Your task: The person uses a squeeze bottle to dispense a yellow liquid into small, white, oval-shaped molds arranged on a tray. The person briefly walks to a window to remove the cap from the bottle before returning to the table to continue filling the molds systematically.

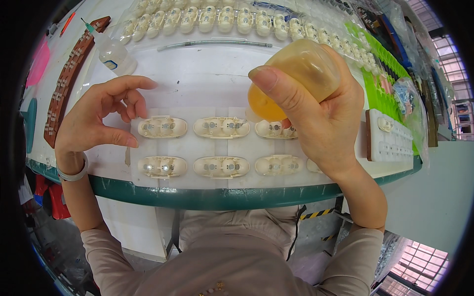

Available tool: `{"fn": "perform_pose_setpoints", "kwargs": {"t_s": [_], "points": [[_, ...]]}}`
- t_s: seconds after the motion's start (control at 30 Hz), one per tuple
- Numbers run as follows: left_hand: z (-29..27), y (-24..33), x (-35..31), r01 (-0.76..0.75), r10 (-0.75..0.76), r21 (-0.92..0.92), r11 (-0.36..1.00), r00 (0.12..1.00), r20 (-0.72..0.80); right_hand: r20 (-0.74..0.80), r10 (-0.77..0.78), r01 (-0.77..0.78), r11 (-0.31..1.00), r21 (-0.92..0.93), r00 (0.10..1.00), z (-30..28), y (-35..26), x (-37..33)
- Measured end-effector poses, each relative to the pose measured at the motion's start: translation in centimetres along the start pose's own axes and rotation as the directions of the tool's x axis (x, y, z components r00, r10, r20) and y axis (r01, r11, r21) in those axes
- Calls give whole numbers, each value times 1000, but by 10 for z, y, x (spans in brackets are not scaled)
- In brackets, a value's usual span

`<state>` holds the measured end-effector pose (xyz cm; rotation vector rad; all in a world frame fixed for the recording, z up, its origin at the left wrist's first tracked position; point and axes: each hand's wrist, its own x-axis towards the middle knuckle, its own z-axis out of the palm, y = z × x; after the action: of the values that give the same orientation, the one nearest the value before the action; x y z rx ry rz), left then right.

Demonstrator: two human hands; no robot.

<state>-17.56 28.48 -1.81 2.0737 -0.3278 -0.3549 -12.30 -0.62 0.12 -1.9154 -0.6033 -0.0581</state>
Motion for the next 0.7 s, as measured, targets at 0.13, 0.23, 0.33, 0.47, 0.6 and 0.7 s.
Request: {"fn": "perform_pose_setpoints", "kwargs": {"t_s": [0.13,0.23,0.33,0.47,0.6,0.7], "points": [[0,1,0,11,-11,1,1000,1000,9,-30,1,0,1000,22,1000,3,2,0],[0,1,1,17,-16,-23,1000,1000,17,1,-68,68,995,-67,998,-1,-1,-2],[0,4,1,38,-38,-4,999,999,20,39,-289,290,933,-212,957,-10,8,-5],[1,4,0,61,-61,-23,998,998,15,-20,-210,207,974,-97,978,-24,6,-11],[1,4,1,58,-58,1,998,998,14,-115,-177,170,983,-64,978,-33,9,-18],[0,4,1,45,-44,-5,999,999,13,-198,-221,225,974,-4,955,-32,15,-17]]}}
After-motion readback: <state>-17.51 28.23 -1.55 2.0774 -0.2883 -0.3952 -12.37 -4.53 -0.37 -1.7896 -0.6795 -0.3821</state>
